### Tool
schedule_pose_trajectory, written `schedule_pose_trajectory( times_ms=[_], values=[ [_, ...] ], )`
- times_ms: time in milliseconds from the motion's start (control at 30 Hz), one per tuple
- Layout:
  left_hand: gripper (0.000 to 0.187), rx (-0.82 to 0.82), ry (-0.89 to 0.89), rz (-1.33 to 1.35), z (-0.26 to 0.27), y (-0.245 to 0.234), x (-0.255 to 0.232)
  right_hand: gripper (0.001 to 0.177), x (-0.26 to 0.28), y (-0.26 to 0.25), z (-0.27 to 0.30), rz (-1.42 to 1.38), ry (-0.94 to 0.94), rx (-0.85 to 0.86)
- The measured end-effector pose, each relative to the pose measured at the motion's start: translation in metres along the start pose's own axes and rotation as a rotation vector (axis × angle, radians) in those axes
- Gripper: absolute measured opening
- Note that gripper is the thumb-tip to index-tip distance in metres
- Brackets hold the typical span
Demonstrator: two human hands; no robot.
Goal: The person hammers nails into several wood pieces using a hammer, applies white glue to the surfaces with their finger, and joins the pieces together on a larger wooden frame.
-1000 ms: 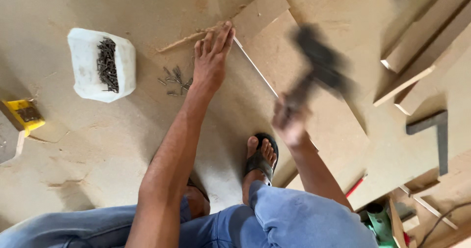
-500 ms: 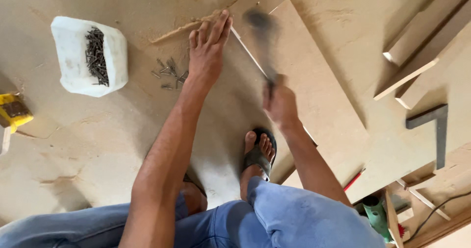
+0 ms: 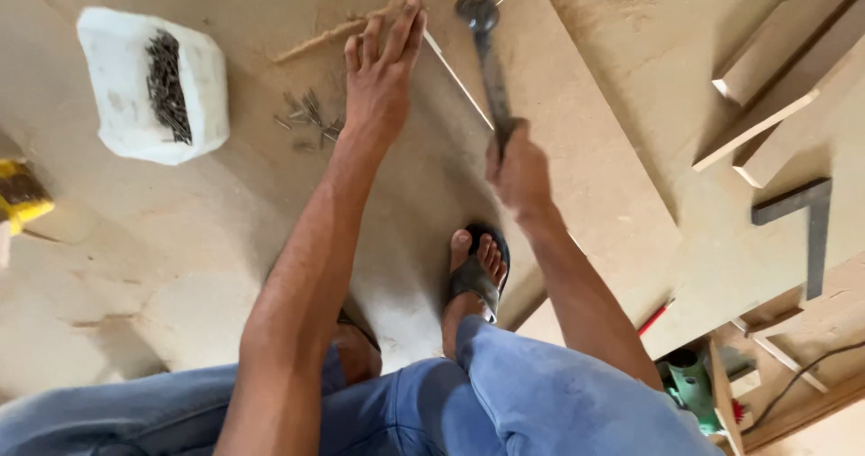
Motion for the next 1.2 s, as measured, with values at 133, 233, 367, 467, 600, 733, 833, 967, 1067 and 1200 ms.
schedule_pose_trajectory(
  times_ms=[133, 233, 367, 467, 600, 733, 833, 967, 1067, 1200],
  values=[
    [0.09, -0.029, 0.019, -0.028, -0.009, -0.002, 0.007, 0.02, 0.007, -0.019, 0.0, 0.117, -0.061, -0.169],
    [0.095, -0.001, 0.021, -0.128, -0.006, 0.012, 0.007, 0.019, 0.015, -0.043, 0.035, -0.246, -0.153, -0.336],
    [0.09, -0.042, -0.001, -0.068, -0.005, 0.014, 0.005, 0.024, -0.022, 0.005, 0.032, -0.321, -0.044, -0.194],
    [0.086, 0.042, -0.014, -0.003, -0.009, 0.004, 0.002, 0.028, -0.053, 0.027, 0.016, -0.299, 0.33, 0.046],
    [0.091, 0.081, -0.133, 0.029, 0.008, 0.014, -0.002, 0.029, -0.052, 0.027, 0.004, 0.083, 0.129, 0.069],
    [0.096, -0.153, -0.389, 0.444, -0.003, 0.041, -0.013, 0.018, -0.066, 0.009, 0.014, -0.083, 0.171, -0.066],
    [0.088, -0.155, -0.574, 0.433, -0.003, 0.05, -0.039, 0.018, -0.082, 0.012, 0.013, -0.334, 0.383, -0.118],
    [0.072, -0.311, -0.617, 0.488, -0.008, 0.053, -0.066, 0.017, -0.093, 0.02, 0.018, -0.683, 0.441, -0.238],
    [0.059, -0.366, -0.596, 0.555, 0.007, 0.052, -0.075, 0.019, -0.099, 0.02, 0.016, -0.792, 0.453, -0.287],
    [0.059, -0.333, -0.534, 0.6, 0.02, 0.049, -0.07, 0.019, -0.096, 0.018, 0.017, -0.774, 0.47, -0.236]
  ],
)
Point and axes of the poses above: each hand's wrist, its own z-axis away from the middle knuckle, its own y-axis out of the palm, x = y × z, the point moved 2 cm from there along -z, towards the middle knuckle, and after that the axes turned 9 degrees about -y, right-handed, at the moved point
